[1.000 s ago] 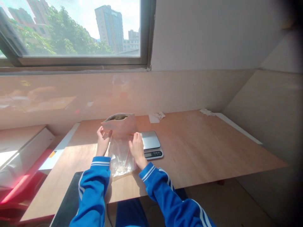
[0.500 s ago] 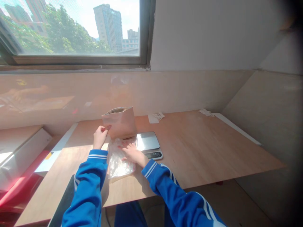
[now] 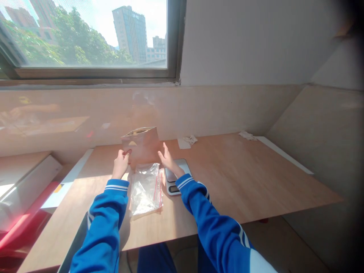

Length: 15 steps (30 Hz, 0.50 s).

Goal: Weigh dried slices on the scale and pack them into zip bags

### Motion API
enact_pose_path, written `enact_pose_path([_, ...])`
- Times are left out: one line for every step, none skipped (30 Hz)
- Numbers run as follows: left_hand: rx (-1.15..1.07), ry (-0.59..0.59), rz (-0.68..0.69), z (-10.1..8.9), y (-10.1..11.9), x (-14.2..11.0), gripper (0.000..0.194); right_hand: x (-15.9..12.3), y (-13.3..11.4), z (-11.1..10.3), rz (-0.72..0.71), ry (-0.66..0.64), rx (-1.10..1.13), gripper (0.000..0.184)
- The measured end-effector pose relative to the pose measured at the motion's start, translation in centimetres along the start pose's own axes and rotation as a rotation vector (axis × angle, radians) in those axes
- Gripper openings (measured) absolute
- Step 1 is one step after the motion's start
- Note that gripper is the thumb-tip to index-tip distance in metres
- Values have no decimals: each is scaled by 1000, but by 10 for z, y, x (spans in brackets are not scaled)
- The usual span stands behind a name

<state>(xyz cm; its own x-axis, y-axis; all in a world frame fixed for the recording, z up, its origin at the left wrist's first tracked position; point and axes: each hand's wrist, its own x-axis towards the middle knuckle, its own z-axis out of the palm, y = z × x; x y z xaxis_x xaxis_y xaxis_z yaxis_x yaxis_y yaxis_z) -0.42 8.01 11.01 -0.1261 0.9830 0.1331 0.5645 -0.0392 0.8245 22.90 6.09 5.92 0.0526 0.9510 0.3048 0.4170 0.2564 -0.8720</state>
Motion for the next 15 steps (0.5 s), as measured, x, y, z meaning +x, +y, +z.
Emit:
enact_pose_path([-5,-3,-2,0,0,1,31,7,0,1,47,-37,33,69])
enact_pose_path([-12,-9,-5,-1,0,2,31,12,-1,3,81,-71,53,68])
enact_pose_path([-19,-17,-8,-2,0,3,32,16,-2,5,102,-97,63,67])
enact_pose_path([-24,-27,-11,-2,-1,3,33,18,-5,8,109,-113,66,67])
enact_pose_path([-30,-35,-15,-2,-2,4,34,19,-8,10,99,-120,65,68])
enact_pose_path([-38,-43,-18,-2,-4,5,36,19,-10,12,81,-119,63,69])
enact_pose_path([-47,-49,-22,-2,-6,6,37,18,-13,15,60,-115,62,70])
enact_pose_path([-57,-54,-24,-1,-7,6,37,17,-15,16,38,-107,61,70])
enact_pose_path([-69,-56,-26,1,-9,6,38,17,-15,18,14,-98,59,69])
enact_pose_path([-83,-59,-27,2,-11,6,39,16,-16,19,-9,-86,58,69])
enact_pose_path([-98,-64,-27,4,-13,6,40,16,-15,19,-25,-72,56,68])
enact_pose_path([-115,-72,-26,5,-14,5,43,17,-14,19,-32,-53,51,67])
enact_pose_path([-131,-82,-23,7,-16,4,44,18,-12,20,-26,-22,40,66])
enact_pose_path([-147,-93,-19,8,-18,3,46,19,-10,20,-3,22,23,65])
enact_pose_path([-162,-103,-13,9,-20,2,46,20,-8,20,32,71,2,64])
